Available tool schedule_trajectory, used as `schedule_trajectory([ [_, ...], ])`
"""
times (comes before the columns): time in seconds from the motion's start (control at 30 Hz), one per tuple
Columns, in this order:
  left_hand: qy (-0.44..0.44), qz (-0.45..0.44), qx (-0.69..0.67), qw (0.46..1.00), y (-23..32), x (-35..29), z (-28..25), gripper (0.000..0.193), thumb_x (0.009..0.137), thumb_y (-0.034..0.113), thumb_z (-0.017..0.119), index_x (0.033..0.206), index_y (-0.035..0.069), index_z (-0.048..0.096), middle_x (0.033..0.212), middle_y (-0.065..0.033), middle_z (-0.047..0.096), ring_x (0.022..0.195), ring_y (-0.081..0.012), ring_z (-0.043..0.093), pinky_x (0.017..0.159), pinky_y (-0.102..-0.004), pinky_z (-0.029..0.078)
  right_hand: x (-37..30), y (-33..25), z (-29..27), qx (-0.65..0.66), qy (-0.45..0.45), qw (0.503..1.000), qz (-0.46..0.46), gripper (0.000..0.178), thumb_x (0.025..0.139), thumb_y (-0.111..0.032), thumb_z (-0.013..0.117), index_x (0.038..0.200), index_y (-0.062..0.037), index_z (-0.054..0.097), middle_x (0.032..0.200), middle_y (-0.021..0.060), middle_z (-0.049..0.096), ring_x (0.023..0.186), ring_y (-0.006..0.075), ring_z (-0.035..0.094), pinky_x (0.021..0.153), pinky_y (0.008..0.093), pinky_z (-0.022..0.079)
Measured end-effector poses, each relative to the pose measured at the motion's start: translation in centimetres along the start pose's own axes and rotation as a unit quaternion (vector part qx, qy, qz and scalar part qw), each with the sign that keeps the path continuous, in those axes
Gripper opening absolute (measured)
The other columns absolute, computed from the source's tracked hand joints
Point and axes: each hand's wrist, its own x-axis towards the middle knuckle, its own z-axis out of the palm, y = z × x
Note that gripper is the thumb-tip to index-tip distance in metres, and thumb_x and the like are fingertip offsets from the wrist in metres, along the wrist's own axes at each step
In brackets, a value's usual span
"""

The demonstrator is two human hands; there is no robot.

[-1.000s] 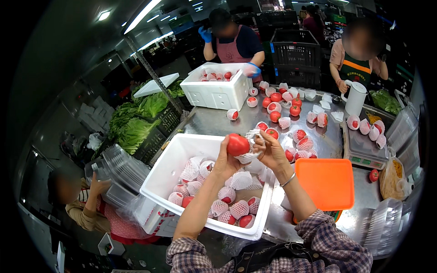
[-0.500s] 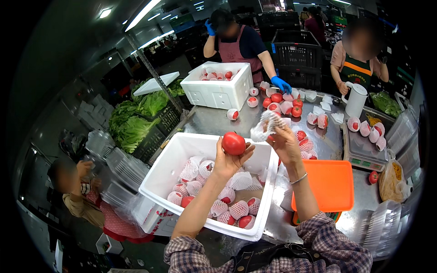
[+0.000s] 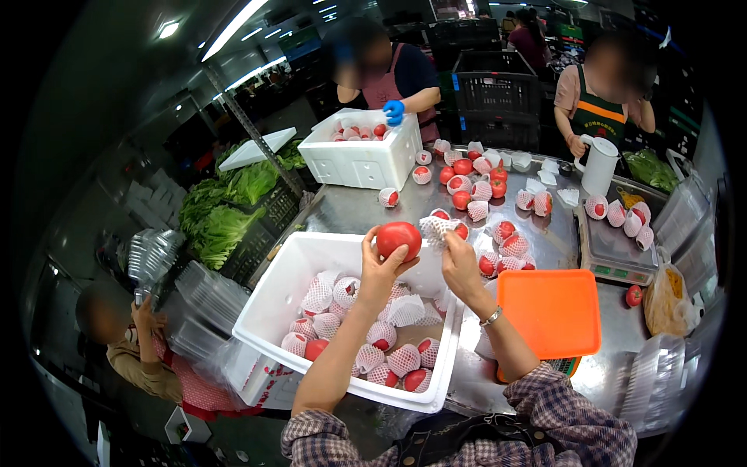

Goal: The person wraps individual red apples in white foam netting and places them into a clear plastic clamshell container. The person repeatedly picks up apples from a white bin, wraps each one, and arranges them in the container.

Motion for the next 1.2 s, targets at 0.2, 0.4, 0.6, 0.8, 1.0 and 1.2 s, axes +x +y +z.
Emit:
schedule_trajectory([
  [0.2, 0.059, 0.251, 0.412, 0.874, 0.1, -0.6, 0.9, 0.083, 0.062, 0.010, 0.080, 0.127, 0.007, 0.029, 0.119, -0.0121, 0.043, 0.106, -0.0242, 0.049, 0.082, -0.0349, 0.048, -0.5, 0.8, 1.8, 0.254, -0.079, 0.955, 0.132, 0.022, 0.086, -0.017, 0.053, 0.096, 0.0028, 0.052, 0.074, 0.0095, 0.053, 0.067, 0.0111, 0.047, 0.061, 0.0286, 0.040],
  [0.4, 0.018, 0.290, 0.526, 0.799, 1.0, -0.9, 0.7, 0.074, 0.060, 0.013, 0.082, 0.122, 0.007, 0.042, 0.118, -0.0132, 0.046, 0.107, -0.0240, 0.049, 0.083, -0.0330, 0.045, -0.1, -0.9, 1.2, 0.395, -0.133, 0.879, 0.233, 0.050, 0.086, -0.041, 0.059, 0.111, 0.0007, 0.048, 0.102, 0.0080, 0.054, 0.088, 0.0119, 0.058, 0.079, 0.0271, 0.050],
  [0.6, -0.055, 0.197, 0.418, 0.885, 0.7, -0.2, 0.7, 0.073, 0.061, 0.014, 0.082, 0.122, 0.006, 0.043, 0.110, -0.0139, 0.054, 0.102, -0.0252, 0.056, 0.087, -0.0353, 0.045, -0.5, 0.9, 1.3, 0.502, -0.150, 0.794, 0.309, 0.049, 0.086, -0.045, 0.056, 0.110, -0.0021, 0.052, 0.093, 0.0060, 0.059, 0.079, 0.0099, 0.061, 0.070, 0.0250, 0.054],
  [0.8, -0.042, 0.097, 0.326, 0.939, 0.4, -0.1, 0.0, 0.074, 0.062, 0.015, 0.082, 0.120, 0.004, 0.038, 0.106, -0.0160, 0.057, 0.096, -0.0232, 0.059, 0.085, -0.0342, 0.046, -0.7, 0.3, 1.0, 0.535, -0.156, 0.758, 0.339, 0.051, 0.086, -0.047, 0.055, 0.112, -0.0040, 0.052, 0.092, 0.0058, 0.060, 0.076, 0.0094, 0.060, 0.064, 0.0232, 0.054],
  [1.0, -0.065, 0.173, 0.424, 0.887, 0.8, -0.3, 0.3, 0.071, 0.061, 0.013, 0.080, 0.117, 0.004, 0.039, 0.106, -0.0159, 0.056, 0.096, -0.0247, 0.059, 0.084, -0.0338, 0.046, -0.8, 0.2, 1.1, 0.534, -0.148, 0.769, 0.319, 0.056, 0.084, -0.049, 0.058, 0.118, -0.0053, 0.047, 0.107, 0.0091, 0.057, 0.082, 0.0118, 0.060, 0.065, 0.0250, 0.054],
  [1.2, -0.104, 0.273, 0.488, 0.823, 0.5, -0.1, -0.2, 0.067, 0.068, 0.021, 0.076, 0.122, 0.006, 0.040, 0.114, -0.0132, 0.054, 0.100, -0.0262, 0.056, 0.083, -0.0362, 0.046, -1.1, -0.7, 0.9, 0.530, -0.127, 0.780, 0.308, 0.054, 0.084, -0.049, 0.057, 0.118, -0.0076, 0.047, 0.109, 0.0081, 0.056, 0.091, 0.0163, 0.061, 0.068, 0.0271, 0.054],
])
